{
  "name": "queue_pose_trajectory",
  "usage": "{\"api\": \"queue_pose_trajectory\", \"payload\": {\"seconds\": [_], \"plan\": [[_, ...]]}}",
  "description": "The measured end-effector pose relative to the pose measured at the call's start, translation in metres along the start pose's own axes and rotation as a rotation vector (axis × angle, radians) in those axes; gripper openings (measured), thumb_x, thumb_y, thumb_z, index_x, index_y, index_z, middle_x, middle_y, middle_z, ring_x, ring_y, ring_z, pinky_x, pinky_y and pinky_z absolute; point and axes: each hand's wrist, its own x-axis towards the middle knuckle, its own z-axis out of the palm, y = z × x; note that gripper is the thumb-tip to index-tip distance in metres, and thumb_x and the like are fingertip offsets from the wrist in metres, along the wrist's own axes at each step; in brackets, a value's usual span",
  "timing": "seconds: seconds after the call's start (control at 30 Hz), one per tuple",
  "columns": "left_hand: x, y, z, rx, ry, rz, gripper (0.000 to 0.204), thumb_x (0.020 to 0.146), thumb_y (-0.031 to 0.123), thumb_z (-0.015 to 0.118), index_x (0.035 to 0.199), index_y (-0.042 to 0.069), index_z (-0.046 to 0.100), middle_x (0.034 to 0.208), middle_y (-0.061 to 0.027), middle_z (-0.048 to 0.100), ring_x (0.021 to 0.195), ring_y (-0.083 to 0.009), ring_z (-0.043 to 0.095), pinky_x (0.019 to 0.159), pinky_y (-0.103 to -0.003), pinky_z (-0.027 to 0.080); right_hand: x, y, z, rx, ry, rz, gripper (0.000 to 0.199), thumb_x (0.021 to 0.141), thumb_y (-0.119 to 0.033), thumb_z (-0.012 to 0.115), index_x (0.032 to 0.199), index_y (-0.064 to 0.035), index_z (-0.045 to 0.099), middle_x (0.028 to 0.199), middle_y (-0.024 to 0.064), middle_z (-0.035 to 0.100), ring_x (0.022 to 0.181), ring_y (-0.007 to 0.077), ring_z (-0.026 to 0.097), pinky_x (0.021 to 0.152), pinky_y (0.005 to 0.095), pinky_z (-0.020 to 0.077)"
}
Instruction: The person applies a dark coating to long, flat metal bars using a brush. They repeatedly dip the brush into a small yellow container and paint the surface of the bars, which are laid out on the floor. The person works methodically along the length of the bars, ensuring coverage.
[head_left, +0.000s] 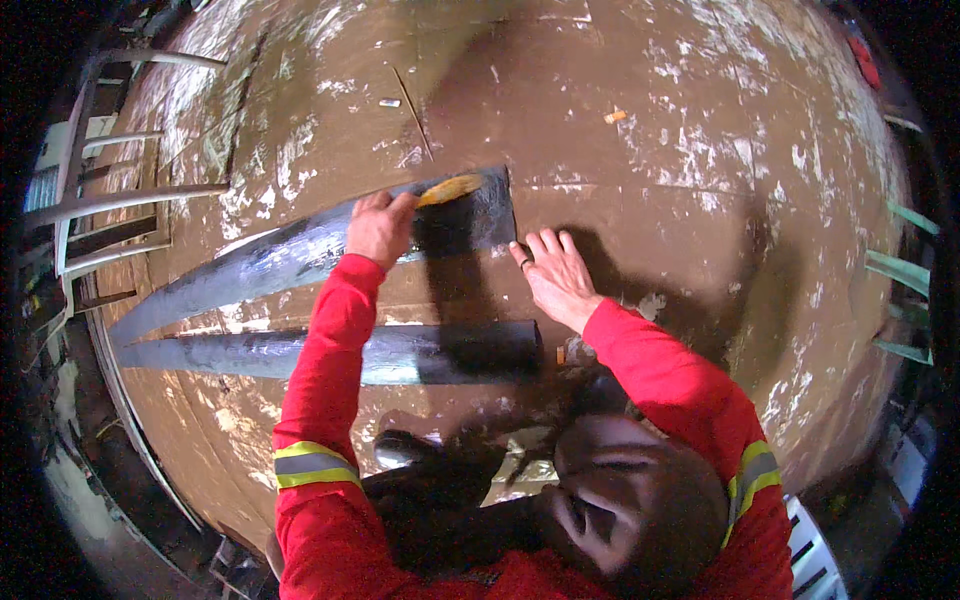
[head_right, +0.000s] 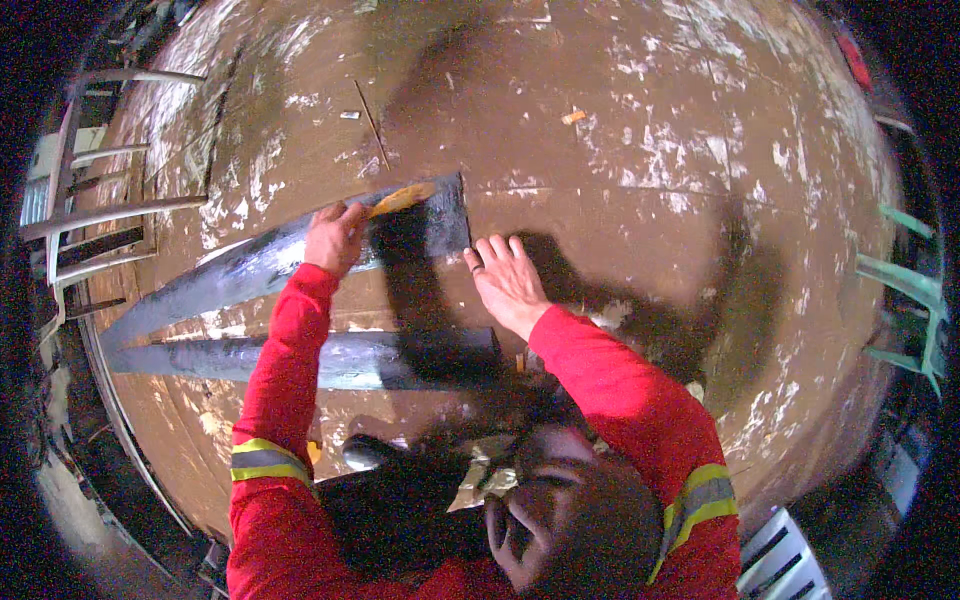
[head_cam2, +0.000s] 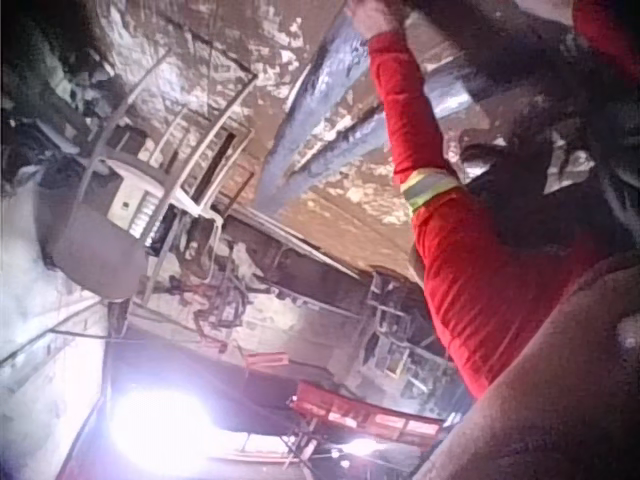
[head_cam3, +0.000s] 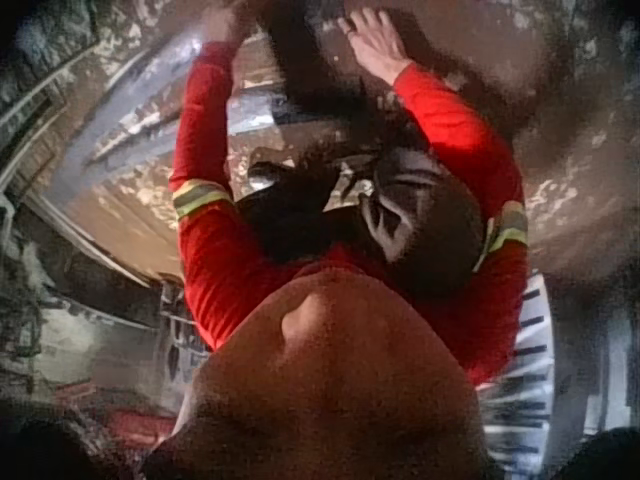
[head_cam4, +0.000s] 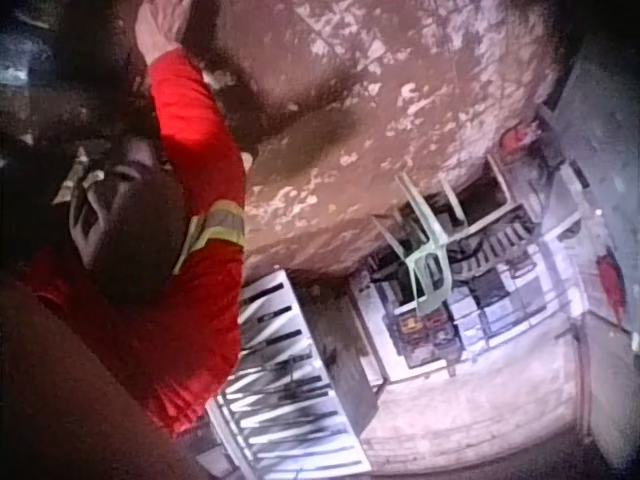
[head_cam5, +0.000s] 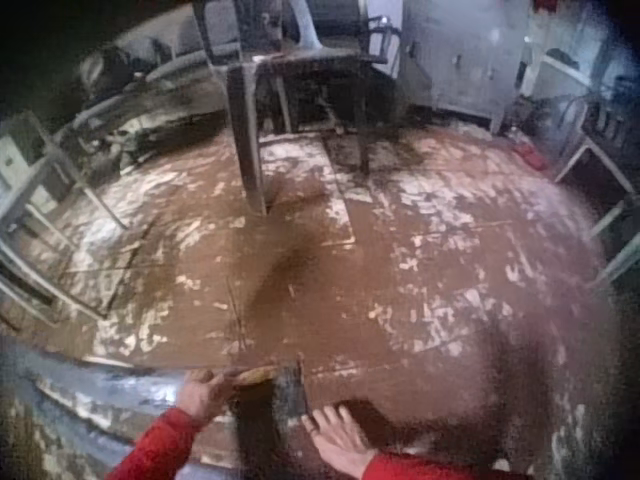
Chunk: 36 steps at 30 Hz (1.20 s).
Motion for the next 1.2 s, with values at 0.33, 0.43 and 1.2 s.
{"api": "queue_pose_trajectory", "payload": {"seconds": [0.33,0.43,1.2], "plan": [[0.024,0.031,-0.005,-0.019,0.027,0.04,0.009,0.083,0.016,0.06,0.091,0.013,0.061,0.078,-0.0125,0.058,0.078,-0.0345,0.057,0.069,-0.043,0.045,-0.001,0.0,-0.002,-0.018,-0.011,0.009,0.034,0.087,-0.015,0.047,0.117,-0.0049,0.059,0.101,0.0057,0.053,0.103,0.022,0.046,0.087,0.0374,0.0348],[0.022,0.017,-0.009,0.035,-0.031,-0.001,0.008,0.083,0.017,0.059,0.09,0.012,0.06,0.077,-0.0128,0.058,0.078,-0.0347,0.057,0.069,-0.043,0.044,0.001,-0.004,0.0,-0.054,0.005,0.002,0.034,0.086,-0.016,0.048,0.117,-0.0051,0.059,0.101,0.0054,0.053,0.102,0.022,0.046,0.086,0.0377,0.0348],[-0.008,-0.042,-0.03,0.027,-0.063,-0.013,0.016,0.081,0.016,0.06,0.096,0.011,0.058,0.083,-0.0144,0.062,0.074,-0.0376,0.061,0.066,-0.046,0.049,0.002,-0.003,-0.004,-0.002,-0.001,-0.005,0.038,0.084,-0.013,0.049,0.12,-0.0037,0.057,0.101,0.0076,0.053,0.101,0.0235,0.046,0.087,0.0383,0.035]]}}
